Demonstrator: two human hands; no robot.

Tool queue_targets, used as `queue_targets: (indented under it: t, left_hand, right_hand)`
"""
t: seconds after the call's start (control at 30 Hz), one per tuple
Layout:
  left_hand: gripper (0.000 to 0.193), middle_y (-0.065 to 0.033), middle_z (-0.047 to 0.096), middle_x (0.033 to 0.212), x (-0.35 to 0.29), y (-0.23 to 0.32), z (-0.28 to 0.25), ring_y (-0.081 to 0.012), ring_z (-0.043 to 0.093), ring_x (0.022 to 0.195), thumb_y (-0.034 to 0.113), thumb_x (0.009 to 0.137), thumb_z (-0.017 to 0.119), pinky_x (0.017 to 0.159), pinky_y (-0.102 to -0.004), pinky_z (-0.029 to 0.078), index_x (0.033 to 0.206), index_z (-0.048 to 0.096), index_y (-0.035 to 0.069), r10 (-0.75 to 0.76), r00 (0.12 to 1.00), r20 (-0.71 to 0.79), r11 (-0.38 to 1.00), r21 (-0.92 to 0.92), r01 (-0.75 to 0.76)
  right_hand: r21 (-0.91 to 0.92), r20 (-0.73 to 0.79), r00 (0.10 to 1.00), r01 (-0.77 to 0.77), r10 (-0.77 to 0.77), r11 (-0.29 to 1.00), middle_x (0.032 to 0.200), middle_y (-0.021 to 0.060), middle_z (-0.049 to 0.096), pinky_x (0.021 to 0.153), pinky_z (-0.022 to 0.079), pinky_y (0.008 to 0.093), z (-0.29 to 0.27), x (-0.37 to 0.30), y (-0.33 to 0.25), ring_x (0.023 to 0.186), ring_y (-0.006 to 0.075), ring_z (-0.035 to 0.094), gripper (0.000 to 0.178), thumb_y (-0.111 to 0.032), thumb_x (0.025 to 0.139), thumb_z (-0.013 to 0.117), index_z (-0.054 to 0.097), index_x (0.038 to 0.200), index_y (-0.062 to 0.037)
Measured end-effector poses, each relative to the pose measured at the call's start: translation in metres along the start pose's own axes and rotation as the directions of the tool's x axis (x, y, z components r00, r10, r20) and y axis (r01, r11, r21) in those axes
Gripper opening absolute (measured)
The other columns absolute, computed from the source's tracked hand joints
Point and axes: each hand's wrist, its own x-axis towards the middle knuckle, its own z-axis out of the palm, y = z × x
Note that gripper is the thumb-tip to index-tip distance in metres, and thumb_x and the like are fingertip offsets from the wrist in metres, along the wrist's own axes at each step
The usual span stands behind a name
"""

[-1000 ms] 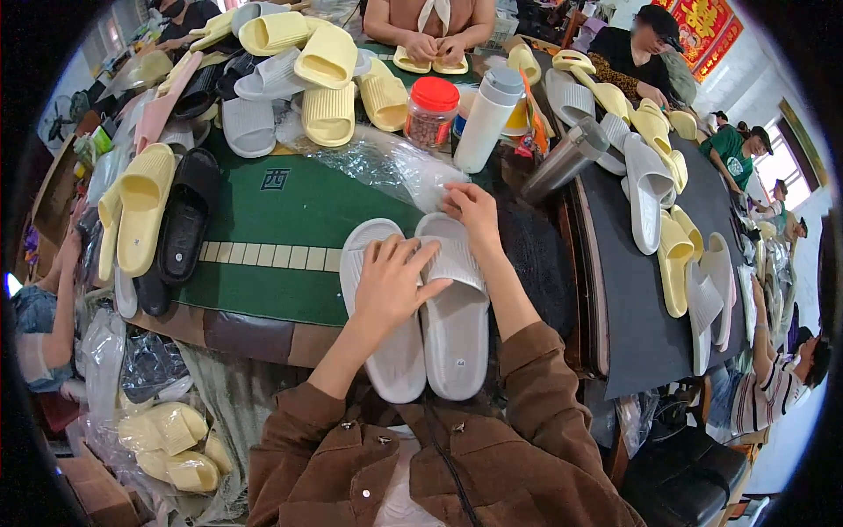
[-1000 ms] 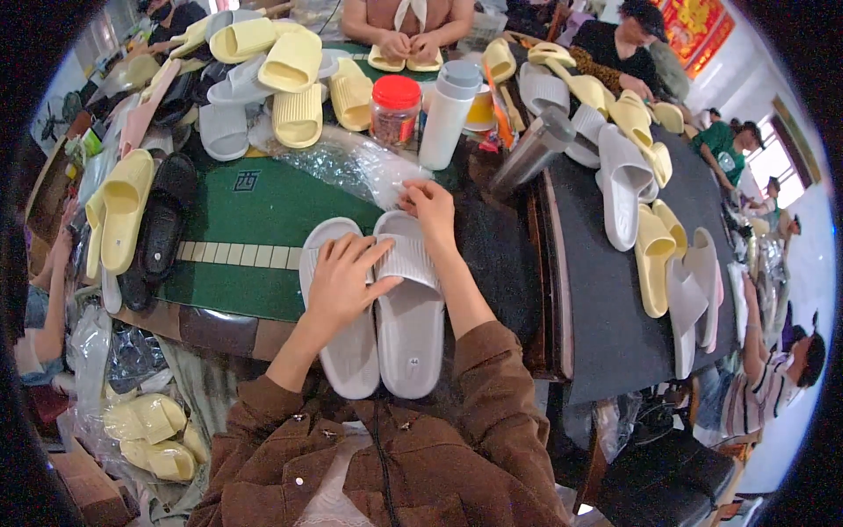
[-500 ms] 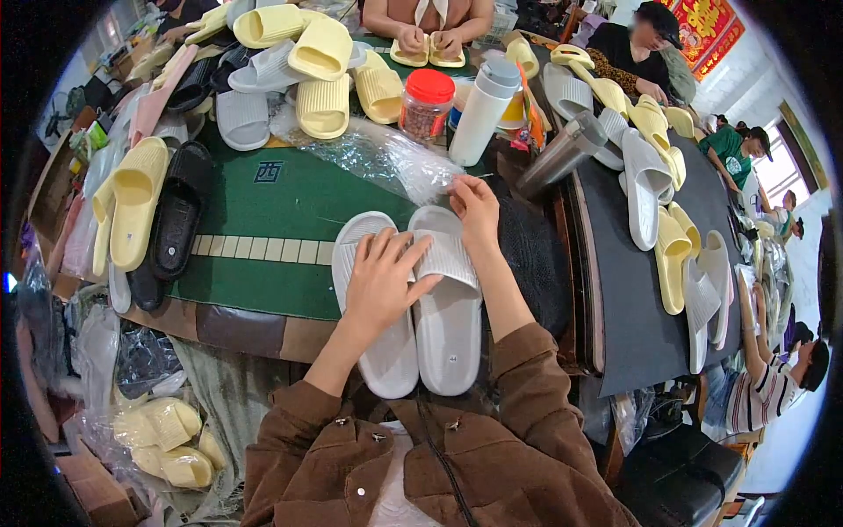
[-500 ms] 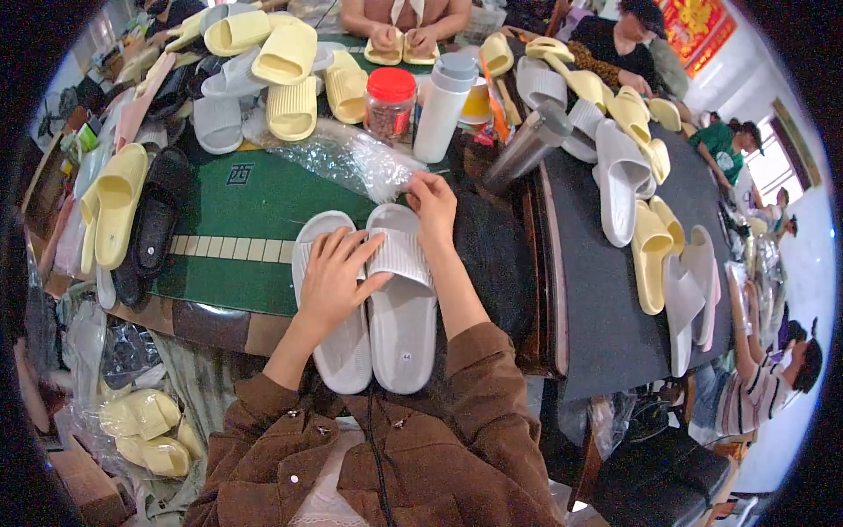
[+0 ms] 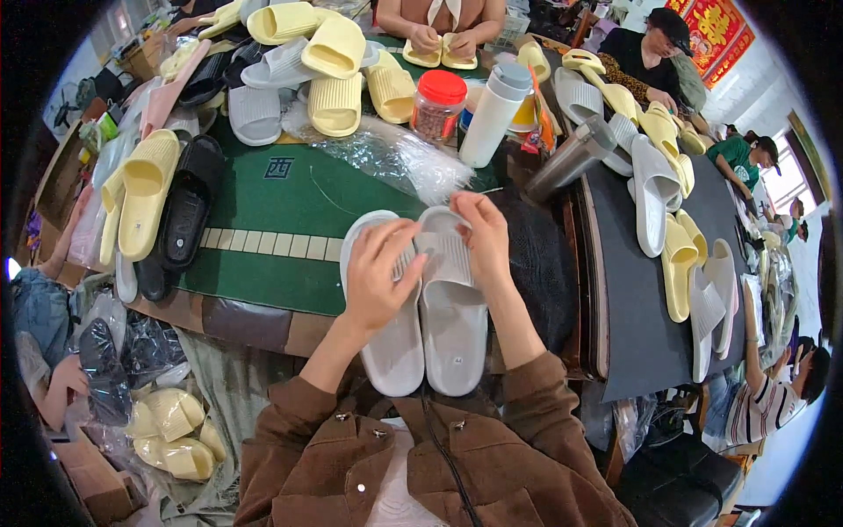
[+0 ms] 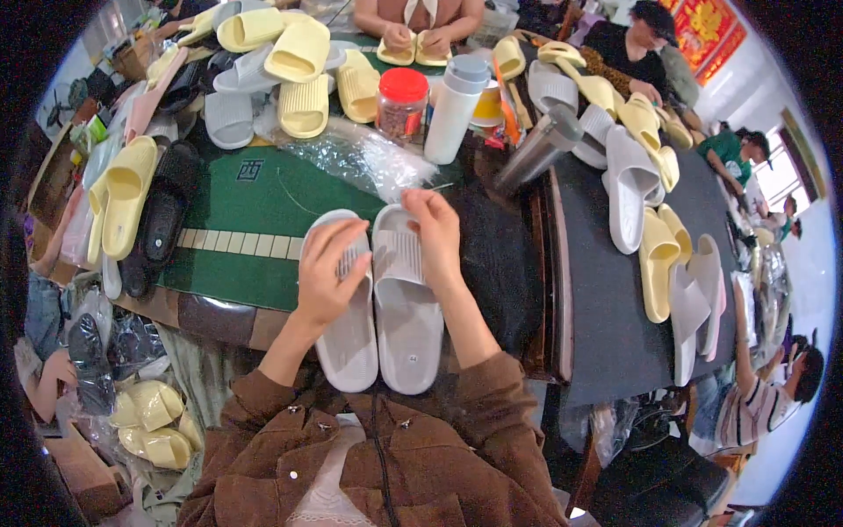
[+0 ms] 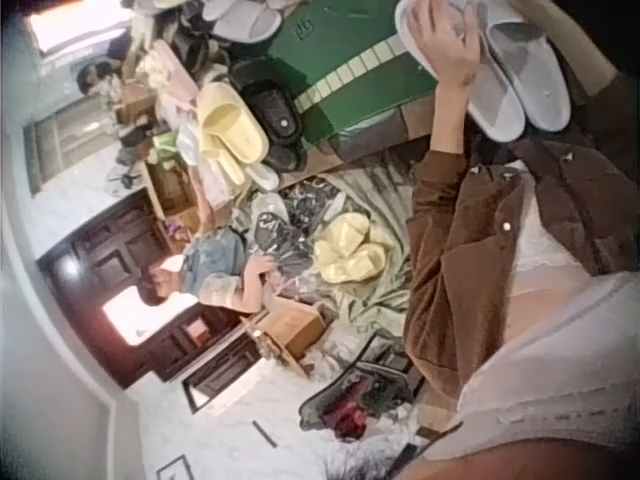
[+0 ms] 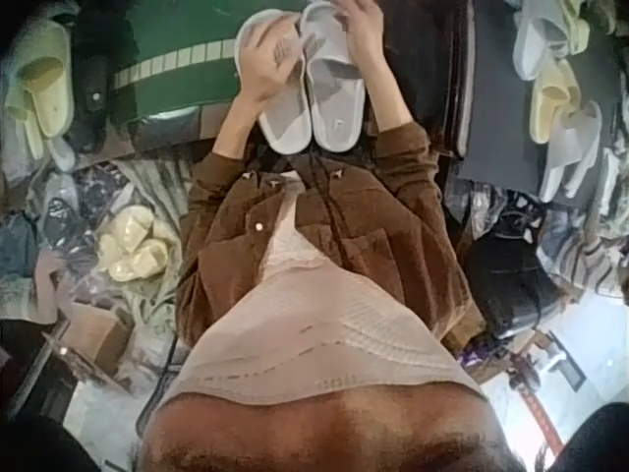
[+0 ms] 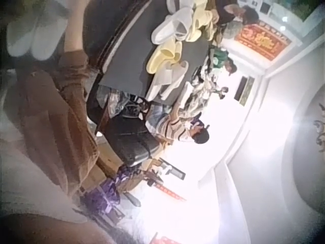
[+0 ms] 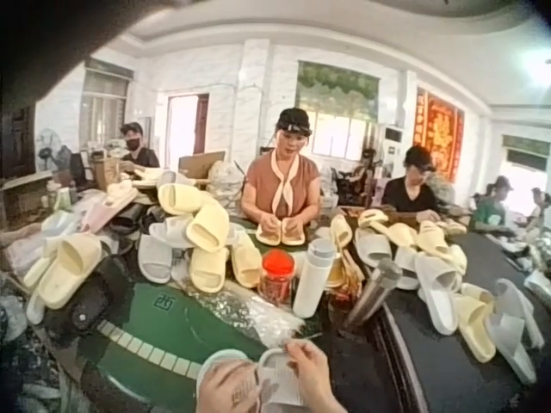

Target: Assembling and finishing various types of slippers and shoes by hand in a workshop.

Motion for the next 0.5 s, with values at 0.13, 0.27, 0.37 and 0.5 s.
queue_targets:
  t: [0.13,0.27,0.37,0.5]
  left_hand:
    - [0.036,-0.0124,0.057,0.112,0.003,0.017,-0.007,-0.0274,0.060,0.086,0.004,0.078,0.066,0.075,-0.0347,0.049,0.113,0.060,0.004,-0.185,0.982,0.035,0.958,-0.217,0.188]
    - [0.021,-0.0115,0.061,0.100,-0.009,0.005,-0.008,-0.0276,0.062,0.083,-0.002,0.080,0.062,0.071,-0.0337,0.050,0.101,0.063,0.001,-0.076,0.987,0.138,0.944,-0.308,0.116]
    - [0.015,-0.0105,0.062,0.093,-0.010,0.012,-0.023,-0.0274,0.062,0.082,-0.002,0.079,0.062,0.071,-0.0338,0.050,0.094,0.063,0.001,-0.046,0.992,0.116,0.964,-0.257,0.075]
    - [0.015,-0.0109,0.063,0.093,-0.015,0.007,-0.051,-0.0277,0.062,0.080,-0.002,0.077,0.064,0.069,-0.0340,0.051,0.092,0.064,0.000,0.075,0.997,0.033,0.991,-0.110,-0.070]
  right_hand:
    - [-0.011,0.150,0.985,0.083,-0.080,0.997,0.102,-0.0001,0.063,0.074,0.043,0.0213,0.006,-0.046,-0.015,0.092,0.0064,0.057,0.011,-0.015,0.093,0.057,0.064,0.097,-0.0076]
    - [0.039,0.234,0.965,0.115,-0.121,0.993,0.108,0.0063,0.064,0.072,0.051,0.0245,0.004,-0.082,-0.039,0.098,0.0117,0.059,0.015,-0.013,0.095,0.051,0.061,0.100,-0.0028]
    - [0.160,0.198,0.968,0.127,-0.158,0.979,0.099,0.0082,0.064,0.061,0.053,0.0218,-0.012,-0.098,-0.054,0.096,0.0170,0.063,0.013,-0.013,0.097,0.047,0.056,0.099,-0.0033]
    - [0.268,0.136,0.936,0.280,-0.324,0.922,0.082,0.0071,0.062,0.051,0.050,0.0202,-0.048,-0.108,-0.065,0.075,0.0168,0.066,0.013,-0.014,0.099,0.043,0.053,0.099,-0.0053]
